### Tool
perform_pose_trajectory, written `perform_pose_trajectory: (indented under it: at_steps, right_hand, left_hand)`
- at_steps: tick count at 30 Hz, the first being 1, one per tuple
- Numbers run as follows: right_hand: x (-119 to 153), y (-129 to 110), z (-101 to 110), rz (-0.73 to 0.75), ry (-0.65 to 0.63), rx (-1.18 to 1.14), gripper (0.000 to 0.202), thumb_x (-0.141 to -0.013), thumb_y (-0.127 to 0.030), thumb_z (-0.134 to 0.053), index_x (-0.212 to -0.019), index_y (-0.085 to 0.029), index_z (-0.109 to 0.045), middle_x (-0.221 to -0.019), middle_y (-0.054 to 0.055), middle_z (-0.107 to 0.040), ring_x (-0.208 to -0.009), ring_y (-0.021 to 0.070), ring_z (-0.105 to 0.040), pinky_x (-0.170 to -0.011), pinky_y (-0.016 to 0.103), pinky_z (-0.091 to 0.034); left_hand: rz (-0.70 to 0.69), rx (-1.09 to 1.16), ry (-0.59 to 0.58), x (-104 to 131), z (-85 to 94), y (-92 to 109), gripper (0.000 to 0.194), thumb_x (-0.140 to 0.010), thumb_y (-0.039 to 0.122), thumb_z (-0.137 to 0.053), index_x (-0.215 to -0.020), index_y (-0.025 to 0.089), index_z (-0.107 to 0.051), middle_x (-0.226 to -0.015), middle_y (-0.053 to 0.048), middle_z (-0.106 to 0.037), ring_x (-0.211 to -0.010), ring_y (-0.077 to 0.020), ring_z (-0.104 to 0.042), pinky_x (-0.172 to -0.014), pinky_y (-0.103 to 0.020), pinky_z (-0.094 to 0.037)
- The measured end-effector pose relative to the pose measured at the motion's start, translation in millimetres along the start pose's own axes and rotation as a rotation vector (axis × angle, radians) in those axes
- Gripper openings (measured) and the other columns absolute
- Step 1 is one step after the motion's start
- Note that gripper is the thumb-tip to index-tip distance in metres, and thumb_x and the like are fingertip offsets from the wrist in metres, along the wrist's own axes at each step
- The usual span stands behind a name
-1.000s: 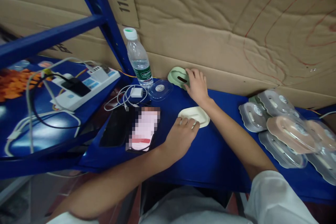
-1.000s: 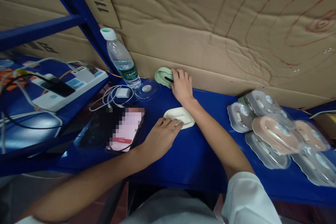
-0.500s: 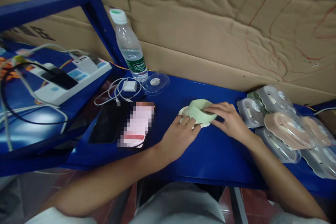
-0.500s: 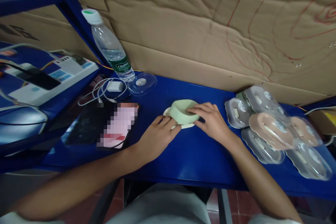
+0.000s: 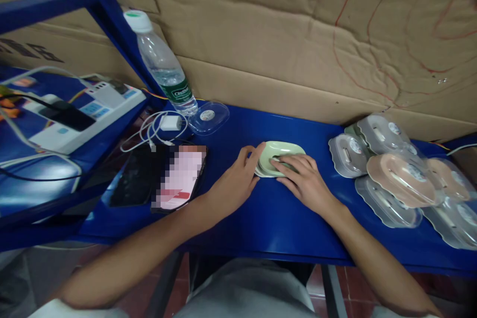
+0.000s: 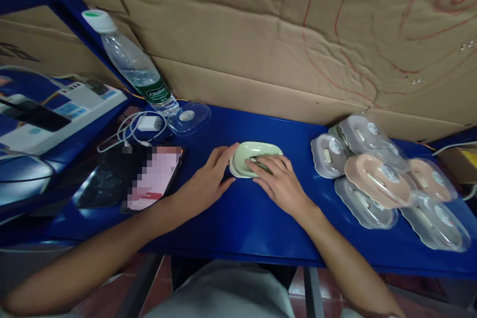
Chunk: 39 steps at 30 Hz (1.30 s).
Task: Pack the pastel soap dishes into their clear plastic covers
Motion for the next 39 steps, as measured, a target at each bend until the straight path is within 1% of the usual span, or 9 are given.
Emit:
perform_pose_trajectory:
  at_steps: [3, 10, 15, 21, 29, 31, 34, 36, 39]
  right_hand:
    - [-4.5, -1.8, -5.3, 0.016, -0.007, -0.04, 0.044, -0.11, -0.032, -0.055, -0.154, -0.028, -0.056, -0.148, 0.008, -0.067, -0.14, 0.0246, -0.061, -0.125, 0.05, -0.039]
    - [1.6, 2.6, -8.4, 0.045, -0.089, -0.119, 0.044, -0.112, -0.027, -0.049, -0.156, -0.033, -0.055, -0.157, 0.003, -0.062, -0.152, 0.0218, -0.051, -0.129, 0.053, -0.037]
    - [4.2, 4.8, -3.4, 0.01, -0.055, -0.146, 0.042, -0.112, -0.032, -0.05, -0.154, -0.034, -0.057, -0.155, 0.003, -0.063, -0.153, 0.023, -0.05, -0.129, 0.054, -0.035]
    - [1.1, 2.5, -4.6, 0.011, -0.054, -0.091, 0.043, -0.114, -0.03, -0.045, -0.157, -0.03, -0.052, -0.154, 0.007, -0.064, -0.15, 0.0226, -0.053, -0.129, 0.055, -0.03]
    - [2.6, -8.8, -15.1, 0.058, -0.137, -0.022, 0.045, -0.111, -0.018, -0.042, -0.153, -0.029, -0.055, -0.156, 0.01, -0.061, -0.15, 0.0234, -0.052, -0.127, 0.056, -0.034]
    - [1.8, -7.3, -15.4, 0.051, -0.123, -0.04, 0.043, -0.112, -0.02, -0.041, -0.152, -0.028, -0.056, -0.155, 0.011, -0.062, -0.149, 0.0228, -0.053, -0.127, 0.055, -0.033]
    - [1.9, -6.4, -16.6, 0.065, -0.113, -0.061, 0.042, -0.113, -0.023, -0.041, -0.151, -0.027, -0.056, -0.155, 0.012, -0.061, -0.149, 0.0227, -0.053, -0.127, 0.054, -0.033]
    - [3.5, -6.6, -16.9, 0.072, -0.1, -0.055, 0.041, -0.112, -0.029, -0.044, -0.152, -0.027, -0.054, -0.159, 0.013, -0.057, -0.152, 0.0249, -0.049, -0.128, 0.057, -0.031]
    - [7.3, -3.7, -16.2, 0.042, -0.076, -0.021, 0.049, -0.111, -0.039, -0.05, -0.159, -0.028, -0.047, -0.168, 0.016, -0.045, -0.16, 0.031, -0.037, -0.128, 0.065, -0.025]
  left_hand:
    - [-0.035, 0.036, 0.003, 0.8, -2.8, 2.9, 0.097, -0.095, 0.01, -0.063, -0.171, 0.032, -0.006, -0.154, -0.017, -0.043, -0.138, -0.0336, -0.061, -0.106, -0.047, -0.062]
    - [-0.063, -0.032, -0.008, 1.8, -10.3, 0.2, 0.086, -0.098, 0.017, -0.065, -0.169, 0.031, -0.019, -0.163, -0.02, -0.039, -0.146, -0.0383, -0.054, -0.113, -0.055, -0.056]
    - [-0.08, -0.045, 0.003, -0.7, -12.0, 0.2, 0.091, -0.098, 0.025, -0.069, -0.171, 0.028, -0.014, -0.166, -0.022, -0.041, -0.152, -0.0403, -0.048, -0.118, -0.059, -0.05]
    - [-0.072, -0.108, -0.014, -2.4, -15.4, -3.1, 0.066, -0.102, 0.032, -0.065, -0.162, 0.021, -0.038, -0.167, -0.024, -0.042, -0.145, -0.0407, -0.056, -0.11, -0.058, -0.056]
    - [-0.118, -0.196, -0.035, -7.8, 0.5, -2.9, 0.039, -0.109, 0.043, -0.054, -0.138, 0.021, -0.067, -0.147, -0.017, -0.066, -0.129, -0.0316, -0.069, -0.109, -0.049, -0.057]
    - [-0.074, -0.248, -0.026, -18.8, 20.0, -6.1, 0.041, -0.112, 0.042, -0.046, -0.138, 0.02, -0.068, -0.144, -0.015, -0.069, -0.129, -0.0306, -0.069, -0.112, -0.049, -0.054]
    - [0.126, -0.449, -0.006, -43.5, 56.0, -24.5, 0.048, -0.113, 0.041, -0.039, -0.148, 0.016, -0.06, -0.153, -0.019, -0.062, -0.141, -0.036, -0.058, -0.12, -0.053, -0.043]
    - [0.359, -0.602, -0.093, -57.7, 71.1, -50.2, 0.054, -0.111, 0.041, -0.044, -0.159, 0.017, -0.047, -0.163, -0.022, -0.05, -0.151, -0.0408, -0.046, -0.122, -0.057, -0.036]
    - [0.528, -0.646, -0.178, -73.3, 77.7, -78.0, 0.066, -0.102, 0.042, -0.062, -0.158, 0.011, -0.045, -0.163, -0.031, -0.044, -0.152, -0.0506, -0.04, -0.119, -0.064, -0.034]
Point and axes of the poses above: each hand's wrist, its own x-axis away from the middle knuckle, its own z-axis out of the back of the hand, y = z × x, the point moved 8 cm from there along -x, towards the middle knuckle
